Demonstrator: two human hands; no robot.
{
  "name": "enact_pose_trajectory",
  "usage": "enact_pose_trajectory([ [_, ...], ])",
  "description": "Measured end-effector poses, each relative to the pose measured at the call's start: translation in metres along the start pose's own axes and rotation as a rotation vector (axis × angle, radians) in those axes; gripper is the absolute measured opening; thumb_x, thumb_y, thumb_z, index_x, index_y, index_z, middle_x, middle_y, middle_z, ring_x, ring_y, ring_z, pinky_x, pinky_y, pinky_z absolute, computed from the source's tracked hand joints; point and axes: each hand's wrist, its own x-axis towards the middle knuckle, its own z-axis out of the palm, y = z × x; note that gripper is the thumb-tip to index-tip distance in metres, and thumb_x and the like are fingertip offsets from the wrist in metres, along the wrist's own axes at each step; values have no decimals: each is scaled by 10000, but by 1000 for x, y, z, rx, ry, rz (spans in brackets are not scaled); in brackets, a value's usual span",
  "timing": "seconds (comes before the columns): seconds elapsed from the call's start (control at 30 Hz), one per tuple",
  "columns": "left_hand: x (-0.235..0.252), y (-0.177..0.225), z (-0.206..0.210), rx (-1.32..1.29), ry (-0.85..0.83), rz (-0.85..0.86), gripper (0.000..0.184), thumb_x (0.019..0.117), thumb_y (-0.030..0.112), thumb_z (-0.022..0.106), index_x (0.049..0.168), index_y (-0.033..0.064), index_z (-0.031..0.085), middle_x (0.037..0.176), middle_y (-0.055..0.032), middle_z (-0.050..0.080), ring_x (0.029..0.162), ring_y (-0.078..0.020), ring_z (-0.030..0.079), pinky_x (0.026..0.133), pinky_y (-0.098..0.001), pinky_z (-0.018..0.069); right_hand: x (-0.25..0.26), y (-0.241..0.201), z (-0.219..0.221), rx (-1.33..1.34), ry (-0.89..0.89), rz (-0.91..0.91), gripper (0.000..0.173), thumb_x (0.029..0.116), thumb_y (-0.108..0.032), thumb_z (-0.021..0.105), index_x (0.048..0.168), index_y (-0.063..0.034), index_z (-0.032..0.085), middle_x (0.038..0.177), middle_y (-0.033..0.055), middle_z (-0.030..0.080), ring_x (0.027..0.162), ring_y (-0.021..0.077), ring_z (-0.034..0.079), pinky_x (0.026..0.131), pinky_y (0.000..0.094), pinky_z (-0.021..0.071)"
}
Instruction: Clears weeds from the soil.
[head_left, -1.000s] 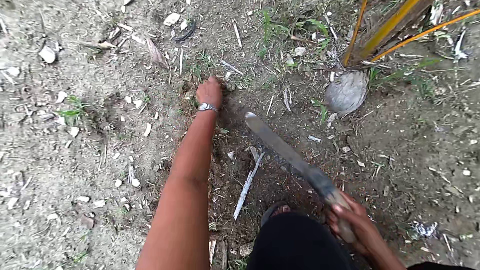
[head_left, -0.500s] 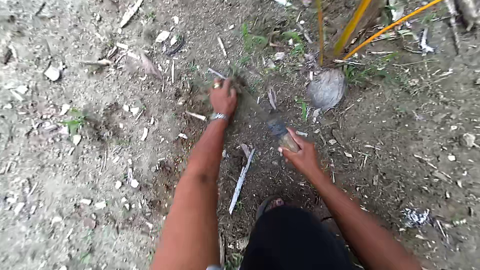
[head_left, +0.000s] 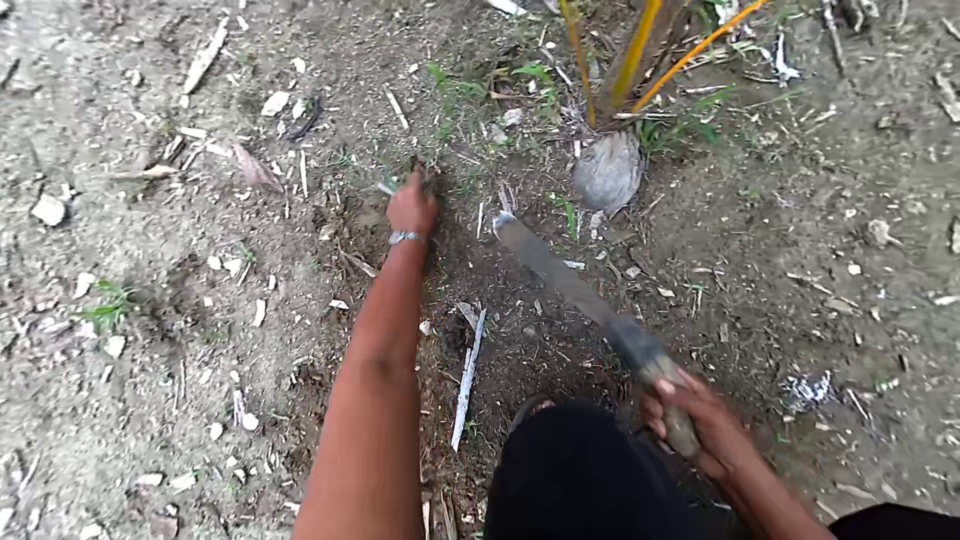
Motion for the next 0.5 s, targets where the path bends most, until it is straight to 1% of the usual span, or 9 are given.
enact_pose_trajectory([
  [0.07, -16, 4, 5, -132, 88, -16, 455, 1042, 233, 503, 1424, -11, 546, 1170, -356, 676, 1146, -554, 644, 960, -737, 470, 48, -19, 45, -79, 7, 53, 443, 996, -247, 567, 1400, -94, 470, 689, 25, 580, 482, 128, 568, 416, 287, 514],
  [0.1, -23, 12, 9, -160, 109, -19, 472, 1056, 270, 482, 1441, 3, 538, 1160, -349, 683, 1144, -547, 648, 964, -729, 468, 75, -25, 64, -104, 12, 72, 404, 1037, -220, 559, 1407, -84, 470, 705, 42, 578, 497, 142, 575, 430, 300, 523],
  [0.17, -27, 33, 13, -105, 59, -15, 566, 1086, 460, 451, 1520, 100, 499, 1195, -317, 692, 1152, -533, 651, 961, -733, 464, 110, -26, 85, -142, 35, 34, 452, 1023, -166, 622, 1445, -66, 491, 707, 89, 609, 502, 179, 605, 432, 322, 540],
  [0.2, -25, 41, 15, -37, 25, -11, 617, 1068, 543, 451, 1534, 139, 486, 1204, -302, 695, 1134, -528, 660, 931, -735, 476, 113, -23, 86, -175, 24, -12, 506, 1007, -147, 650, 1474, -58, 475, 724, 99, 626, 514, 185, 618, 448, 325, 554],
  [0.23, -25, 47, 19, 39, -7, -13, 629, 1052, 569, 467, 1517, 146, 491, 1214, -294, 692, 1115, -521, 670, 900, -729, 495, 108, -17, 80, -214, 5, -64, 568, 987, -138, 670, 1503, -48, 451, 755, 104, 644, 537, 189, 630, 479, 334, 570],
  [0.3, -18, 59, 22, 117, -52, 3, 578, 1050, 495, 535, 1469, 97, 516, 1225, -319, 671, 1100, -540, 666, 874, -734, 503, 84, -13, 61, -234, -7, -132, 637, 949, -172, 678, 1518, -29, 431, 802, 97, 656, 564, 186, 630, 513, 344, 581],
  [0.37, -12, 61, 21, 127, -67, 33, 489, 1033, 349, 595, 1400, 28, 557, 1184, -335, 677, 1105, -553, 659, 883, -733, 502, 48, -4, 36, -96, 21, -92, 606, 910, -213, 643, 1463, -42, 462, 731, 68, 620, 516, 164, 605, 451, 317, 547],
  [0.43, -9, 62, 20, -13, -3, 38, 485, 1009, 278, 622, 1362, -50, 567, 1147, -359, 679, 1120, -563, 649, 932, -739, 485, 23, 4, 15, 85, 64, -59, 492, 904, -206, 624, 1360, -61, 511, 650, 60, 619, 464, 157, 608, 399, 301, 532],
  [0.5, -9, 74, 21, -159, 74, 72, 497, 998, 240, 632, 1370, -74, 532, 1119, -354, 682, 1108, -543, 660, 958, -713, 484, 23, -3, 16, 123, 92, -25, 433, 933, -220, 595, 1329, -73, 503, 641, 52, 605, 460, 151, 600, 396, 297, 527],
])
